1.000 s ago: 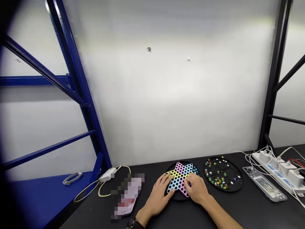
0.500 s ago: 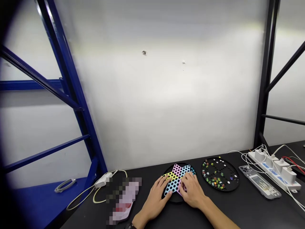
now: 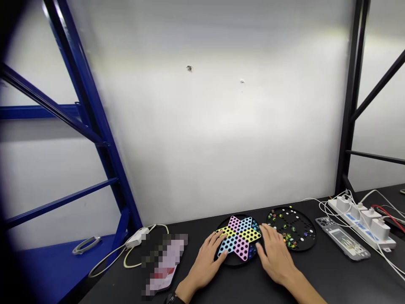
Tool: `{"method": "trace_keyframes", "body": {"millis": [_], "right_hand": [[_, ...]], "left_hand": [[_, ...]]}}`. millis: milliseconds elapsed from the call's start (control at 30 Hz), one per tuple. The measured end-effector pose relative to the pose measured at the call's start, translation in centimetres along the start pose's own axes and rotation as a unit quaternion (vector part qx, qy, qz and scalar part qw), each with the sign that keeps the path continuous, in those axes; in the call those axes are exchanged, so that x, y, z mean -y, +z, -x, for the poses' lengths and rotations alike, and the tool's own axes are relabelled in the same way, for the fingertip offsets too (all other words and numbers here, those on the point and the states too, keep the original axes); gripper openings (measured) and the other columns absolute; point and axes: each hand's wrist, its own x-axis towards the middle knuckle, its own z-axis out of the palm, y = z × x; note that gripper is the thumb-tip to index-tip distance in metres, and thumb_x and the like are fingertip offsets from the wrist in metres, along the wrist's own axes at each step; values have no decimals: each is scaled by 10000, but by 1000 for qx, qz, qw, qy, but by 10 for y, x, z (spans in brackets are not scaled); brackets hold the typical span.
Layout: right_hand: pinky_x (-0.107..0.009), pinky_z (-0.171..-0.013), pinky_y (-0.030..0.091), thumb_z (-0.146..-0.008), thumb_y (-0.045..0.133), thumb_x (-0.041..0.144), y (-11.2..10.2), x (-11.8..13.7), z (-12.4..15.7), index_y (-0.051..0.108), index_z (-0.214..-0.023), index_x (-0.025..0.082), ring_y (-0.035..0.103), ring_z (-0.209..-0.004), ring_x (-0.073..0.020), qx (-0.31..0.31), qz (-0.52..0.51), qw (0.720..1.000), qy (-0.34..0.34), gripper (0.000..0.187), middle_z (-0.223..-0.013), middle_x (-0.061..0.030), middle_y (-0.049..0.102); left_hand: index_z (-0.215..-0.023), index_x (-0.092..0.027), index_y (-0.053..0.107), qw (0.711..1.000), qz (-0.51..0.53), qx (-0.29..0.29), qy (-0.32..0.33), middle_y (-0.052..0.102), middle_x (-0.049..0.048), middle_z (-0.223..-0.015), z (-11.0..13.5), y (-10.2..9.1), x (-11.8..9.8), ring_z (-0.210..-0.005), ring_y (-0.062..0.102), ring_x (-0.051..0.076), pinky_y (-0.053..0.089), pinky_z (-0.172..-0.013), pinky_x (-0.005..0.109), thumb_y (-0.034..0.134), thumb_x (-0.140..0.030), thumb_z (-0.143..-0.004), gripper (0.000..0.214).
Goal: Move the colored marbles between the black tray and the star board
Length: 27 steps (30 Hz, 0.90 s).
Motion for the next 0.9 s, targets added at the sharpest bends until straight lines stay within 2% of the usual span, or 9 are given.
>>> {"method": "trace_keyframes", "body": {"millis": [100, 233, 367, 500, 567, 700, 733, 800, 900], "right_hand": [[-417, -849, 441, -933, 366, 295, -19, -38, 3, 599, -1135, 207, 595, -1066, -300, -28, 99, 989, 107, 321, -1155, -129, 639], [-349, -682, 412, -910, 404, 307, -27, -81, 17, 580, -891, 221, 638, -854, -285, -4, 165, 977, 138, 197, -914, -105, 651], [-300, -613, 386, -904, 404, 326, -24, -94, 25, 535, -792, 252, 631, -753, -235, 16, 55, 986, 157, 187, -780, -52, 650], [-307, -610, 403, -843, 483, 407, -30, -94, 15, 550, -696, 243, 605, -716, -228, 16, -77, 974, 211, 230, -727, -46, 652], [-306, -596, 427, -813, 515, 480, -38, -96, 6, 563, -685, 229, 605, -701, -222, -4, -214, 944, 250, 286, -726, -54, 659], [-276, -549, 454, -708, 618, 510, -52, -98, -12, 574, -825, 223, 626, -681, -184, -102, -502, 794, 327, 313, -873, -58, 690], [-258, -509, 424, -692, 622, 485, -52, -99, -16, 571, -840, 227, 605, -629, -165, -110, -518, 780, 333, 302, -832, -38, 677], [-237, -456, 343, -697, 587, 450, -49, -98, -22, 576, -813, 226, 525, -525, -140, -88, -469, 820, 317, 253, -666, 16, 598], [-252, -510, 335, -742, 552, 422, -36, -97, -26, 594, -744, 222, 514, -544, -155, -23, -260, 935, 241, 204, -563, 33, 517]], "left_hand": [[-1462, -335, 426, 1000, 4, 8, -5, 362, -11, -1572, 0, 0, 0, -1469, 247, 294, 263, -1198, 520, 391, -591, -964, 561], [-1454, -336, 439, 1000, 3, -2, -5, 383, -4, -1561, 0, 1, 0, -1461, 266, 298, 279, -1190, 519, 402, -593, -959, 559], [-1450, -334, 444, 1000, -1, -5, 1, 388, 3, -1557, -1, 2, 1, -1455, 280, 299, 297, -1182, 514, 408, -582, -958, 553], [-1451, -332, 441, 1000, 1, -4, -1, 387, 1, -1558, -1, 2, 1, -1458, 272, 296, 284, -1188, 513, 398, -582, -960, 553], [-1455, -335, 434, 1000, 1, 3, -6, 381, -6, -1561, -1, 1, 0, -1462, 261, 292, 274, -1194, 507, 398, -583, -960, 555], [-1465, -343, 417, 1000, 5, 10, -9, 360, -12, -1572, -1, -1, -1, -1468, 248, 296, 267, -1196, 513, 402, -583, -959, 560], [-1464, -344, 420, 1000, 6, 9, -9, 361, -10, -1572, 0, -1, -1, -1467, 250, 298, 269, -1194, 516, 403, -581, -959, 558], [-1459, -345, 427, 1000, 5, 7, -11, 366, -10, -1570, 0, -2, -1, -1466, 254, 298, 277, -1192, 516, 408, -581, -958, 554], [-1454, -351, 433, 1000, 9, 7, -14, 370, -13, -1567, 1, -2, -1, -1466, 254, 294, 278, -1193, 515, 410, -591, -955, 554]]}}
